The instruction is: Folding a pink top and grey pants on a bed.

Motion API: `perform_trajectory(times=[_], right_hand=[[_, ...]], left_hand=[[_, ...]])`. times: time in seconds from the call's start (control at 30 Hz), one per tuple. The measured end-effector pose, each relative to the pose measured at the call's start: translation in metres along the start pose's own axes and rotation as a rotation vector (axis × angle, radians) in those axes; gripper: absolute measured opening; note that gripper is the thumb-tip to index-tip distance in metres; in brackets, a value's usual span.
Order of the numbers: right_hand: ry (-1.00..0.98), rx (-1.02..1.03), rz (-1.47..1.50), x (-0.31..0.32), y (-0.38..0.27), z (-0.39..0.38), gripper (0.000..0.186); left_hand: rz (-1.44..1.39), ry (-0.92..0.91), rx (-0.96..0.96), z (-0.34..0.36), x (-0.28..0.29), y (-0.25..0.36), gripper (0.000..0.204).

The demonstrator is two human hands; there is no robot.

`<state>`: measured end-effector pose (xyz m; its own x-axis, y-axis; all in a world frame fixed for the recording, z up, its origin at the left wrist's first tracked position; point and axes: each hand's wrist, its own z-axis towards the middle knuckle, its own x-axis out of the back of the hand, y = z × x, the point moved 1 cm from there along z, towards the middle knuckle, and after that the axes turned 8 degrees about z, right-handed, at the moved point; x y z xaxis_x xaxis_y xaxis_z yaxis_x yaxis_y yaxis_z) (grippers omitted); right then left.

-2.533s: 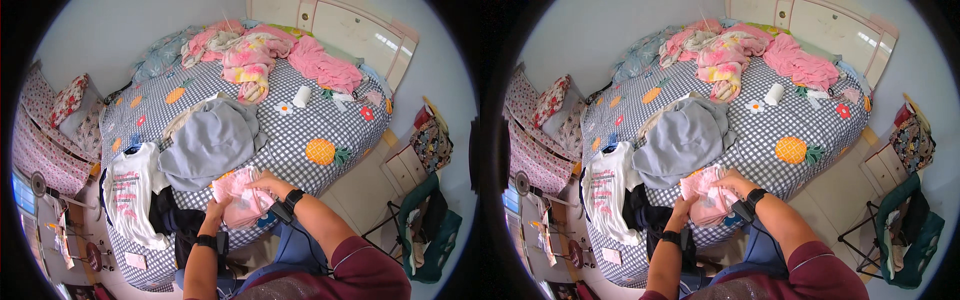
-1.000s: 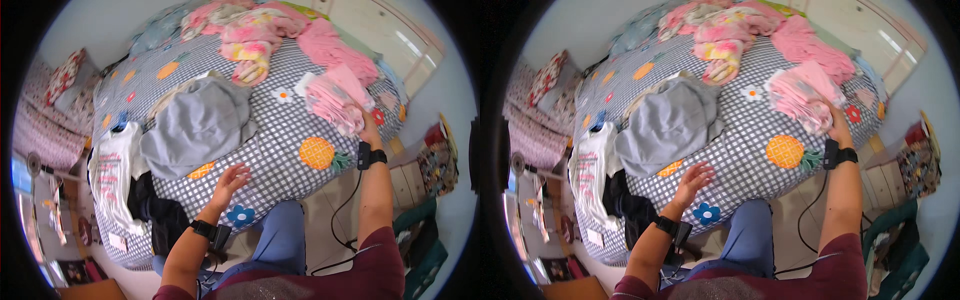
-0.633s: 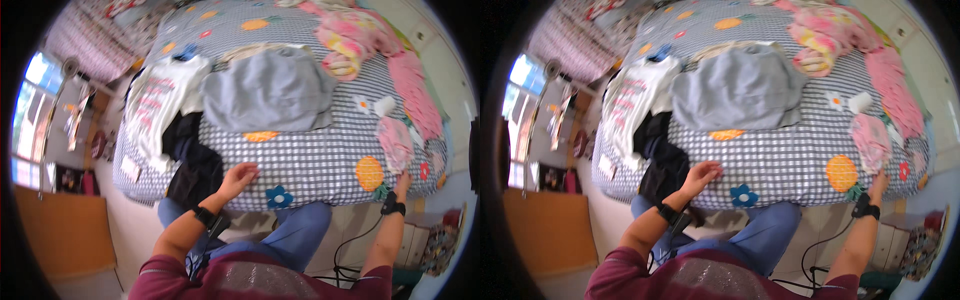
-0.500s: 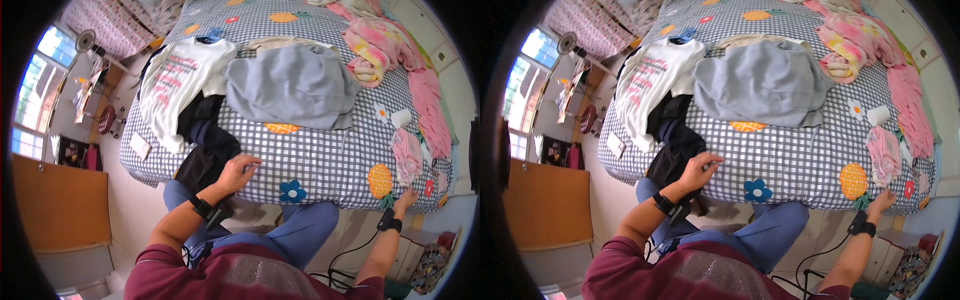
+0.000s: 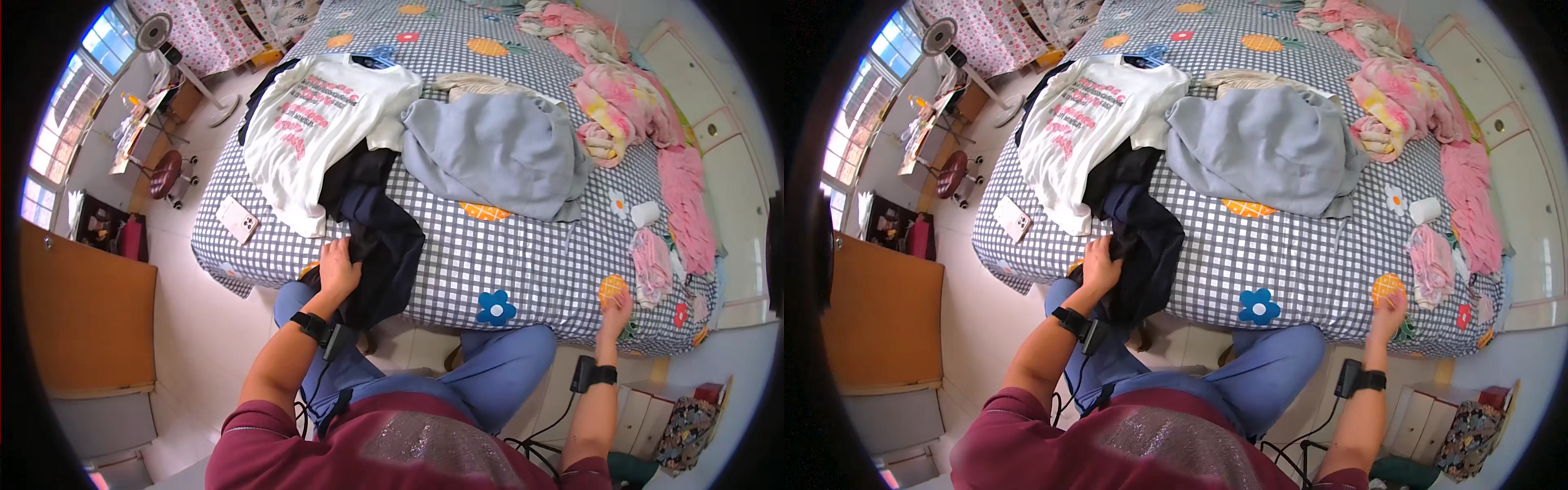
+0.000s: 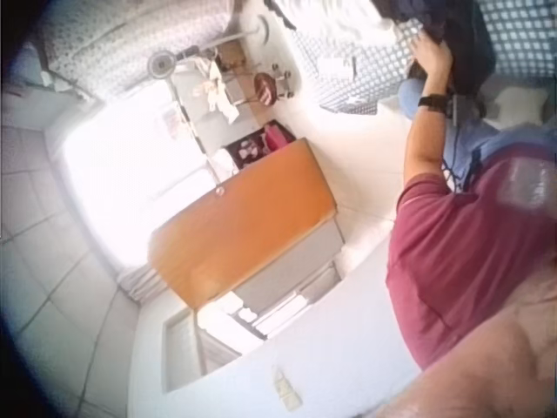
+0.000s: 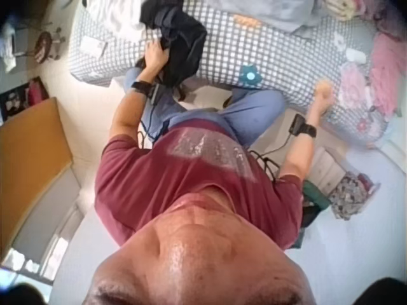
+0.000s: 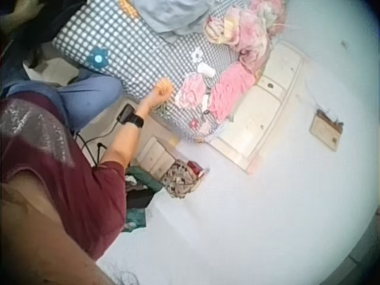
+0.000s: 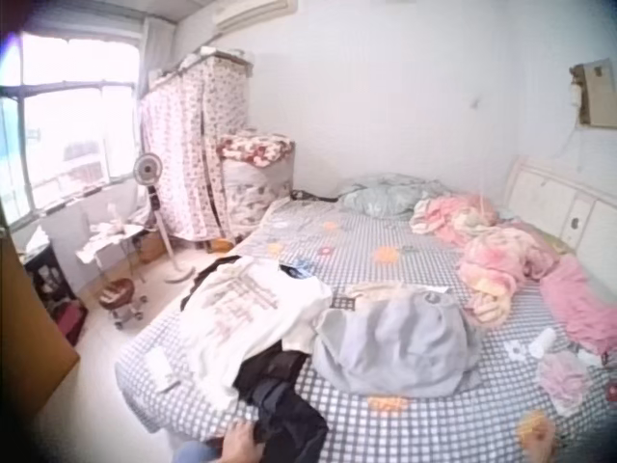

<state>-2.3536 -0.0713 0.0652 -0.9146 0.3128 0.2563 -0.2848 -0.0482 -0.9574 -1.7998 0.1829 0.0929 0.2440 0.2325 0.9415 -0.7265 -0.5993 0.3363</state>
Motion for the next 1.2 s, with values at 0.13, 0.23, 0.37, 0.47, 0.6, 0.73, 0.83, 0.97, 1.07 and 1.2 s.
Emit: perform_trajectory(times=[0.13,0.23,0.37,0.47,0.6,0.73,0.83,0.97,1.07,1.2], right_hand=[[-0.397,0.144,-0.103,-0.094,-0.047,-0.029,0.035],[-0.540,0.429,-0.342,-0.156,-0.080,-0.053,0.035],[-0.752,0.624,-0.547,-0.226,-0.113,-0.077,0.039],[-0.709,0.620,-0.836,-0.261,-0.126,-0.077,0.044],[-0.711,0.456,-0.753,-0.275,-0.137,-0.060,0.037],[-0.835,0.394,-0.360,-0.251,-0.146,-0.067,0.024],[-0.999,0.155,-0.260,-0.223,-0.152,-0.097,0.026],[-1.227,0.236,-0.198,-0.196,-0.161,-0.169,0.030],[-1.272,0.233,-0.086,-0.186,-0.171,-0.220,0.033],[-1.297,0.267,0.032,-0.172,-0.191,-0.278,0.036]], left_hand=[[-0.341,0.032,0.117,0.022,0.014,-0.015,0.033],[-0.599,0.014,0.161,0.044,0.038,-0.028,0.033],[-1.209,-0.063,0.377,0.087,0.082,-0.035,0.032],[-1.371,0.112,0.382,0.152,0.130,-0.033,0.037],[-1.689,0.161,0.062,0.242,0.202,-0.035,0.024],[-1.386,0.232,-0.015,0.255,0.199,-0.028,0.044],[-0.892,0.357,-0.039,0.208,0.145,-0.012,0.060],[-0.843,-0.315,-0.081,0.102,0.059,0.024,0.046],[-1.147,-0.739,0.212,0.012,0.016,0.062,0.053],[-1.381,-0.995,0.370,-0.059,0.008,0.093,0.068]])
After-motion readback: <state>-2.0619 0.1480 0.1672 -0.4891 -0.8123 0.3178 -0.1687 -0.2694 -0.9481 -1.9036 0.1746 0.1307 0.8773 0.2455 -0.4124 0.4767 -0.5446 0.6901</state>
